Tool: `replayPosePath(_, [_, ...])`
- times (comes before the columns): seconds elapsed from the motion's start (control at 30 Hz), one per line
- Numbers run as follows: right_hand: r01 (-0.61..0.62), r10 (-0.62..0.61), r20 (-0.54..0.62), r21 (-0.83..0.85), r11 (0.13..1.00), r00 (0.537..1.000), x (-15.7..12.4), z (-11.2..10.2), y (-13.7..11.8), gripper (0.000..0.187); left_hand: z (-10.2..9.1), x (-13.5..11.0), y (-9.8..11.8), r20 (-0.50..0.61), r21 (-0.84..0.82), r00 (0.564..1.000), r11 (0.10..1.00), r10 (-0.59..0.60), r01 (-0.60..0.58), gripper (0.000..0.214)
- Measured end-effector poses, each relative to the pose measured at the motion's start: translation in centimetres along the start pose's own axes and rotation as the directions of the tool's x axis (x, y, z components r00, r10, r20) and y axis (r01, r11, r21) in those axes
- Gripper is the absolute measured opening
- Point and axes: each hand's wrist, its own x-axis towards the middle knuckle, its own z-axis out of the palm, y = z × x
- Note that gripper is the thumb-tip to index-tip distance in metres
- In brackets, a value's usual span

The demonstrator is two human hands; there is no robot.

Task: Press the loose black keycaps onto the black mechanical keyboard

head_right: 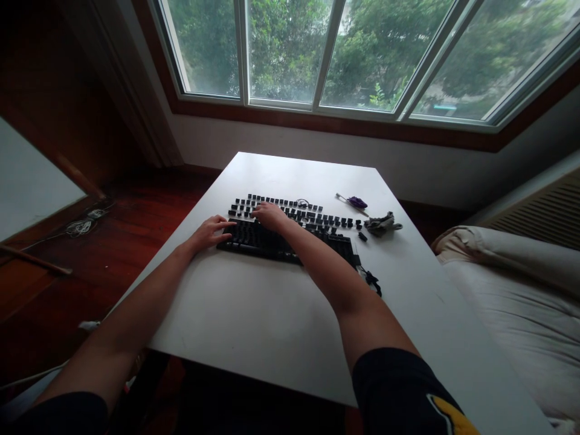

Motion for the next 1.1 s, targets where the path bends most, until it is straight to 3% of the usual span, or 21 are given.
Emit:
replayPosePath(0.2, [0.121,-0.12,0.02,-0.044,0.992,0.993,1.0,0.2,0.7,0.018,-0.2,0.1,-0.5,0.004,-0.058,1.0,0.998,-0.006,0.006,0.049])
replayPosePath(0.4, [0.058,-0.058,-0.013,0.003,0.998,0.998,0.2,-0.4,0.7,0.021,-0.5,0.1,-0.2,0.01,-0.075,1.0,0.997,-0.017,0.018,0.047])
replayPosePath(0.6, [0.19,-0.186,-0.037,0.207,0.96,0.982,-2.4,-0.9,-1.1,0.027,-0.3,-0.1,-0.7,-0.003,-0.072,1.0,0.997,-0.021,0.02,0.043])
replayPosePath(0.77, [0.251,-0.251,-0.031,0.23,0.94,0.968,-4.1,-0.6,-3.3,0.028,-0.2,-0.2,-0.8,-0.017,-0.057,1.0,0.998,-0.015,0.014,0.043])
replayPosePath(0.97, [0.202,-0.193,-0.08,0.135,0.97,0.978,-5.5,0.6,-4.8,0.03,-0.2,-0.2,-0.4,-0.02,-0.045,1.0,0.999,-0.022,0.021,0.043])
replayPosePath(1.1, [0.133,-0.111,-0.13,0.17,0.976,0.985,-6.5,1.5,-5.4,0.031,-0.2,-0.2,-0.5,-0.018,-0.045,1.0,0.999,-0.018,0.017,0.043])
